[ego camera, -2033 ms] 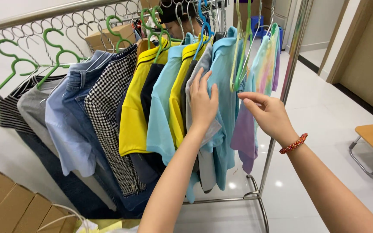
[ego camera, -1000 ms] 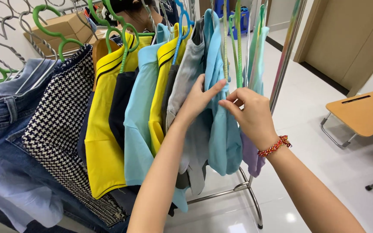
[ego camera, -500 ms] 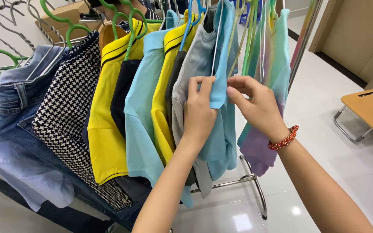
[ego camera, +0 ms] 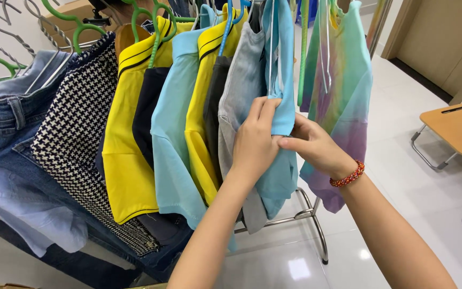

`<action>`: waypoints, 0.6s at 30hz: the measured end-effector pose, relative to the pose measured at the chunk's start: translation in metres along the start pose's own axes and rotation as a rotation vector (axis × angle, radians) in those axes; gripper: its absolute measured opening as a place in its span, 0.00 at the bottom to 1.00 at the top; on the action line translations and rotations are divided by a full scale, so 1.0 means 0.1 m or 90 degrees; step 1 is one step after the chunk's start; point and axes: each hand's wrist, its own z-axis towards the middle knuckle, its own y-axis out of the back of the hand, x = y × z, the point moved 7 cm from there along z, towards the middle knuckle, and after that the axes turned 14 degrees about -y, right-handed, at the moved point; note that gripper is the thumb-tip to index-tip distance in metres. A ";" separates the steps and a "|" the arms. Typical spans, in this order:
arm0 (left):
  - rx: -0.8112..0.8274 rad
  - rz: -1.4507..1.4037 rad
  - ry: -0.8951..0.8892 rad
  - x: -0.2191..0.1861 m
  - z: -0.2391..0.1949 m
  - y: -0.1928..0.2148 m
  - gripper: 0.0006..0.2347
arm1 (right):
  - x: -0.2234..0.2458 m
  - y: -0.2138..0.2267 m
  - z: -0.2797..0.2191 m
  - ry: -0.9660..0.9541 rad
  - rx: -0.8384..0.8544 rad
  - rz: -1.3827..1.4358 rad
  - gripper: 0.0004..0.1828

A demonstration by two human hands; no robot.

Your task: The person takes various garments, including a black t-shirt, purple shorts, black pants, and a light blue t-shirt, from a clothing rack. They lay each item on a table, fold it neatly, and roll it into a compact bundle.

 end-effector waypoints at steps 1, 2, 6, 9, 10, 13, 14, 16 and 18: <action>0.001 0.000 0.001 -0.01 0.00 0.02 0.25 | -0.14 0.09 0.04 -0.001 0.000 0.001 0.30; 0.021 -0.035 -0.002 -0.03 0.02 0.01 0.24 | -0.28 0.21 0.08 0.001 0.006 0.059 0.27; 0.067 -0.108 -0.010 -0.09 0.00 -0.03 0.21 | -0.45 0.32 0.09 0.017 -0.036 0.156 0.18; 0.029 -0.108 -0.083 -0.17 -0.01 -0.02 0.19 | 0.13 -0.06 -0.14 0.034 -0.138 0.108 0.20; 0.029 -0.107 -0.083 -0.17 0.00 -0.02 0.19 | 0.18 -0.09 -0.16 0.034 -0.137 0.108 0.20; -0.017 -0.132 -0.117 -0.24 0.07 0.08 0.21 | 0.34 -0.03 -0.27 0.093 -0.219 0.052 0.19; -0.050 -0.162 -0.113 -0.28 0.11 0.17 0.24 | 0.35 0.05 -0.31 0.105 -0.256 0.015 0.19; -0.083 -0.191 -0.110 -0.36 0.19 0.33 0.26 | 0.43 0.11 -0.39 0.117 -0.292 -0.020 0.20; -0.186 -0.252 -0.113 -0.43 0.26 0.55 0.22 | 0.61 0.08 -0.50 0.146 -0.314 -0.094 0.24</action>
